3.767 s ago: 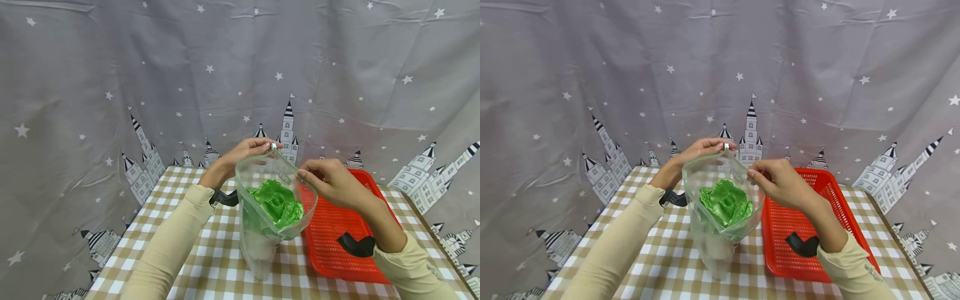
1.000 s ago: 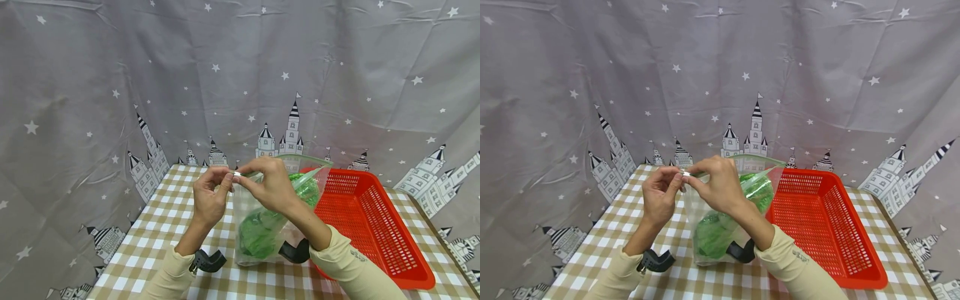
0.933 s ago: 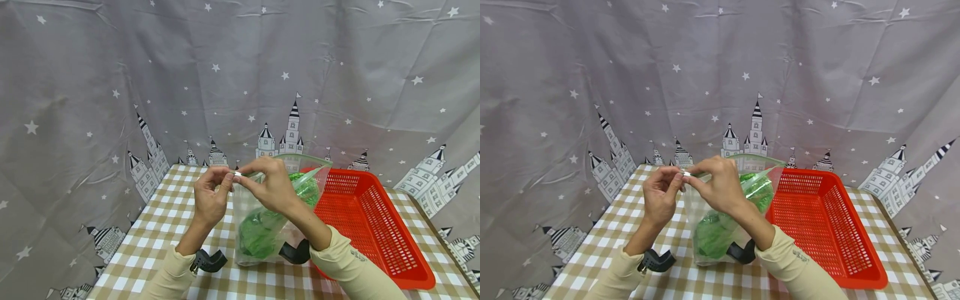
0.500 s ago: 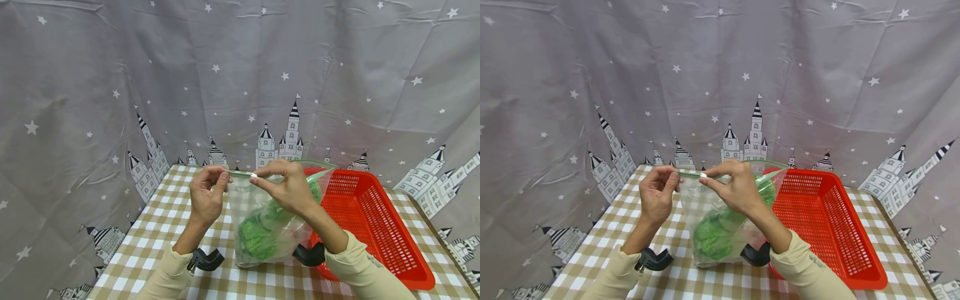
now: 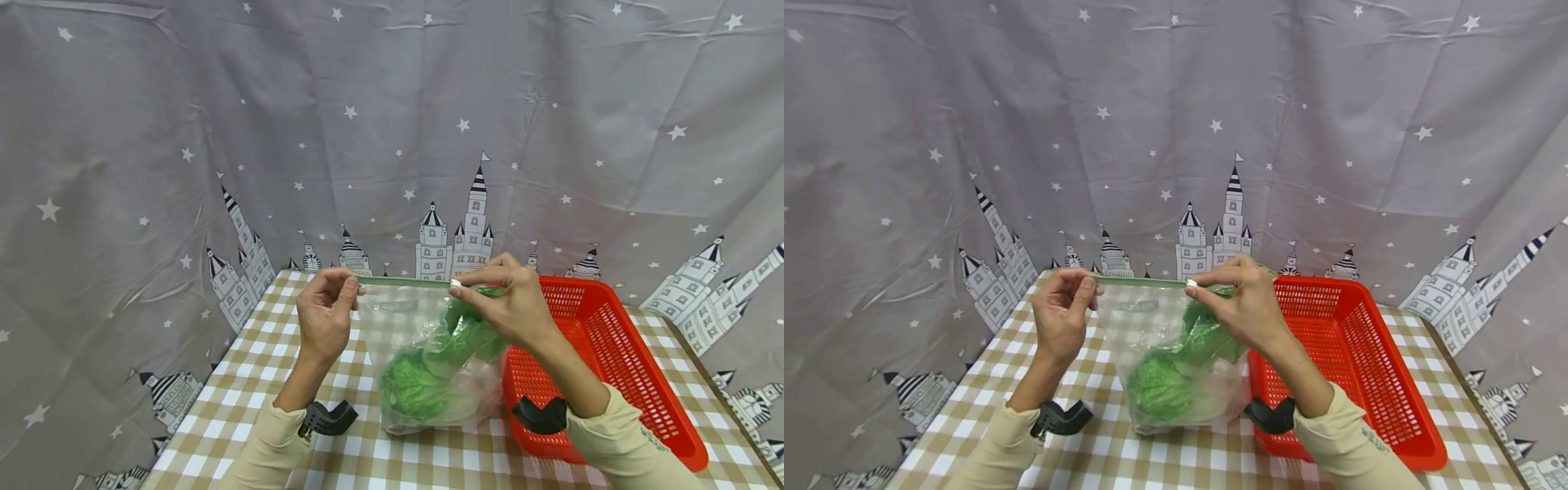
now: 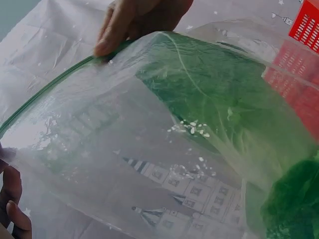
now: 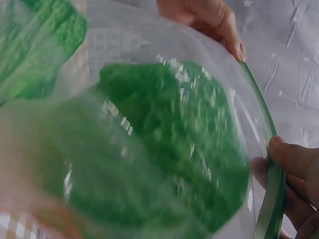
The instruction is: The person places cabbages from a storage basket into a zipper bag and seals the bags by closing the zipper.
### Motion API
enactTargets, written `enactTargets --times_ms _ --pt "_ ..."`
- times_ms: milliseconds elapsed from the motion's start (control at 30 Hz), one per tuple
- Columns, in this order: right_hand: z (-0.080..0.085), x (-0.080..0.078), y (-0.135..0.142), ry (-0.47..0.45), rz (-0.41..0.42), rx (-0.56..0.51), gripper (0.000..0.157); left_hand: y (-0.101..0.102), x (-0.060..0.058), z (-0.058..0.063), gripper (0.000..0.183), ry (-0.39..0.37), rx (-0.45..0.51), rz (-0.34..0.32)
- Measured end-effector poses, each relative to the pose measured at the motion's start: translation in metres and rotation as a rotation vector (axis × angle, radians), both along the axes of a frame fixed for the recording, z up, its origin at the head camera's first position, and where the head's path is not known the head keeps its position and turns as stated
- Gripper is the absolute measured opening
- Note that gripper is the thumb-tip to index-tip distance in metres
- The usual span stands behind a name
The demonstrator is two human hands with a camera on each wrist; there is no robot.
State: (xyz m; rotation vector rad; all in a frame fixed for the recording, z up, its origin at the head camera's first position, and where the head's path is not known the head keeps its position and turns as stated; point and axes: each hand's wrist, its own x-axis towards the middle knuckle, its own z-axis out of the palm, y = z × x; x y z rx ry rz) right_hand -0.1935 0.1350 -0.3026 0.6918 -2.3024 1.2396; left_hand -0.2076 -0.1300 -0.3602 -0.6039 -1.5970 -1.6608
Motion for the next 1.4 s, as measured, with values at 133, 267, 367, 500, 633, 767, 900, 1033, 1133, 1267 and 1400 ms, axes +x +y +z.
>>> enactTargets --times_ms 133,267,367,500,633,767,900,1033,1133,1267,1400 --pt "-0.002 0.000 0.012 0.002 -0.032 0.001 0.016 -0.003 -0.003 -0.002 0.017 0.003 0.022 -0.014" --pt "-0.003 0.000 0.020 0.042 -0.054 0.011 0.014 -0.005 -0.005 -0.002 0.021 -0.007 0.023 -0.009" --pt "-0.002 0.001 0.026 0.061 -0.072 0.023 0.013 -0.006 -0.005 -0.002 0.016 -0.020 0.021 -0.001" --pt "0.000 0.003 0.034 0.062 -0.089 0.035 0.013 -0.009 -0.006 -0.002 0.003 -0.023 0.019 0.012" --pt "0.001 0.007 0.041 0.064 -0.104 0.043 0.013 -0.010 -0.006 -0.001 0.003 -0.017 0.008 0.020" --pt "0.003 0.012 0.047 0.070 -0.102 0.038 0.013 -0.010 -0.006 0.000 0.003 -0.016 -0.002 0.016" --pt "0.005 0.016 0.056 0.058 -0.103 0.031 0.015 -0.014 -0.005 0.001 0.005 -0.021 -0.004 0.033" --pt "0.006 0.017 0.072 0.047 -0.139 0.053 0.015 -0.023 -0.005 0.001 0.012 -0.029 0.004 0.048" --pt "0.006 0.018 0.080 0.031 -0.147 0.053 0.014 -0.026 -0.005 0.002 0.023 -0.034 0.012 0.040" --pt "0.008 0.026 0.084 0.025 -0.070 0.026 0.017 -0.026 0.006 0.011 0.016 -0.006 0.018 0.016" --pt "0.014 0.045 0.090 0.050 0.082 0.015 0.029 -0.029 0.028 0.024 0.006 0.101 0.040 -0.031"
